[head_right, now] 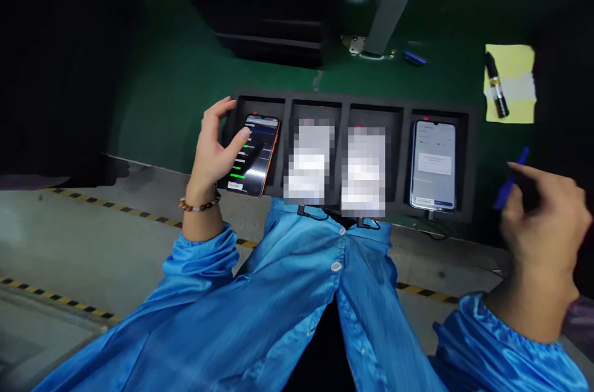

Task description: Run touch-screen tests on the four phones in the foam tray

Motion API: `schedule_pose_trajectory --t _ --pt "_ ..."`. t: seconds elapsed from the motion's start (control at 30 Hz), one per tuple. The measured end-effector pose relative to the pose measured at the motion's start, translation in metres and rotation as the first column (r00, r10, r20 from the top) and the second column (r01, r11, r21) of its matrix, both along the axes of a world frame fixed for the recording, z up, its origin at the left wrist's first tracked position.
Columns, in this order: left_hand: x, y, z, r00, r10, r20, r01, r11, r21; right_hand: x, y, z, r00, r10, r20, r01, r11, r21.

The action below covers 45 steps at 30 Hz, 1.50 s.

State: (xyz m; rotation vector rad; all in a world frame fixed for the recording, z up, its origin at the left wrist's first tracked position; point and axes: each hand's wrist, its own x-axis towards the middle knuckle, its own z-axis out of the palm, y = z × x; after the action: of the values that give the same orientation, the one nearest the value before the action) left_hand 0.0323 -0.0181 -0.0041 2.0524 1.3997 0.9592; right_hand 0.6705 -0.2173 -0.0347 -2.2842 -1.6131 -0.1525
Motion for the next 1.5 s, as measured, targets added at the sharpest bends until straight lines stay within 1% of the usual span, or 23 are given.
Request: schedule_pose_trajectory --t 0.03,0.1,0.13,0.17,0.23,0.3,0.37,0.43,0.5,0.53,0.63,0.73,0.83,0.97,1.03,1.1,1.13,1.2,1.27,1.3,1.37,1.43,1.5 --pt "0.005 -0.006 0.009 0.999 0.001 -0.033 0.000 1.000 0.024 0.003 -0.002 -0.005 0.999 -0.039 0.019 0.039 0.998 -0.039" --pt "0.020 -0.021 0.027 0.995 -0.032 -0.097 0.039 0.997 0.070 -0.016 -0.006 -0.009 0.992 -0.128 0.016 0.126 0.989 0.072" --pt "0.029 -0.028 0.034 0.989 -0.076 -0.128 0.088 0.992 0.088 -0.032 -0.007 -0.009 0.995 -0.103 -0.015 0.104 0.983 0.151" --pt "0.038 -0.036 0.041 0.978 -0.133 -0.158 0.150 0.984 0.100 -0.051 -0.009 -0.007 0.998 -0.024 -0.059 0.036 0.978 0.205" --pt "0.055 -0.047 0.049 0.946 -0.255 -0.201 0.281 0.953 0.110 -0.083 -0.011 -0.002 0.991 0.092 -0.093 -0.075 0.982 0.172" --pt "0.068 -0.054 0.051 0.914 -0.339 -0.225 0.369 0.923 0.109 -0.104 -0.012 0.004 0.983 0.149 -0.110 -0.135 0.983 0.122" --pt "0.077 -0.057 0.051 0.894 -0.376 -0.246 0.410 0.906 0.105 -0.116 -0.011 0.010 0.977 0.175 -0.123 -0.164 0.982 0.095" --pt "0.083 -0.058 0.049 0.882 -0.391 -0.265 0.428 0.898 0.100 -0.127 -0.009 0.020 0.972 0.202 -0.123 -0.186 0.974 0.133" --pt "0.086 -0.060 0.048 0.872 -0.407 -0.271 0.447 0.888 0.104 -0.145 -0.005 0.035 0.958 0.248 -0.141 -0.222 0.959 0.174" --pt "0.087 -0.062 0.047 0.868 -0.417 -0.269 0.457 0.883 0.107 -0.156 -0.003 0.043 0.945 0.282 -0.165 -0.253 0.951 0.176" --pt "0.089 -0.066 0.045 0.863 -0.424 -0.274 0.464 0.880 0.100 -0.196 0.003 0.066 0.867 0.397 -0.302 -0.393 0.916 0.079" --pt "0.091 -0.068 0.044 0.865 -0.408 -0.293 0.451 0.887 0.096 -0.224 0.011 0.074 0.791 0.491 -0.364 -0.507 0.860 0.059" --pt "0.092 -0.069 0.044 0.863 -0.402 -0.305 0.449 0.888 0.100 -0.234 0.016 0.072 0.772 0.515 -0.372 -0.538 0.841 0.048" --pt "0.095 -0.071 0.045 0.839 -0.422 -0.343 0.463 0.885 0.044 -0.226 0.014 0.075 0.800 0.470 -0.373 -0.493 0.869 0.040" --pt "0.096 -0.071 0.046 0.821 -0.442 -0.361 0.476 0.879 0.007 -0.217 0.007 0.075 0.838 0.409 -0.361 -0.398 0.911 0.107" --pt "0.094 -0.071 0.049 0.828 -0.437 -0.351 0.470 0.883 0.010 -0.205 -0.005 0.070 0.886 0.300 -0.354 -0.230 0.947 0.225" --pt "0.092 -0.071 0.052 0.841 -0.422 -0.337 0.456 0.890 0.024 -0.198 -0.014 0.065 0.910 0.219 -0.353 -0.122 0.953 0.277" --pt "0.082 -0.069 0.058 0.880 -0.363 -0.307 0.397 0.916 0.055 -0.184 -0.034 0.053 0.941 0.046 -0.335 0.076 0.937 0.342" --pt "0.066 -0.065 0.063 0.924 -0.258 -0.284 0.288 0.955 0.071 -0.174 -0.052 0.041 0.957 -0.069 -0.282 0.166 0.927 0.336" --pt "0.057 -0.062 0.064 0.944 -0.182 -0.277 0.209 0.975 0.073 -0.172 -0.060 0.035 0.963 -0.078 -0.259 0.159 0.938 0.309" --pt "0.035 -0.056 0.060 0.965 0.006 -0.263 0.014 0.997 0.075 -0.173 -0.069 0.028 0.972 -0.032 -0.232 0.089 0.966 0.243" --pt "0.013 -0.050 0.050 0.954 0.190 -0.230 -0.180 0.982 0.064 -0.178 -0.071 0.023 0.974 0.008 -0.226 0.042 0.975 0.217" --pt "-0.005 -0.048 0.037 0.942 0.296 -0.158 -0.301 0.954 -0.004 -0.182 -0.070 0.017 0.977 -0.006 -0.213 0.055 0.973 0.224"
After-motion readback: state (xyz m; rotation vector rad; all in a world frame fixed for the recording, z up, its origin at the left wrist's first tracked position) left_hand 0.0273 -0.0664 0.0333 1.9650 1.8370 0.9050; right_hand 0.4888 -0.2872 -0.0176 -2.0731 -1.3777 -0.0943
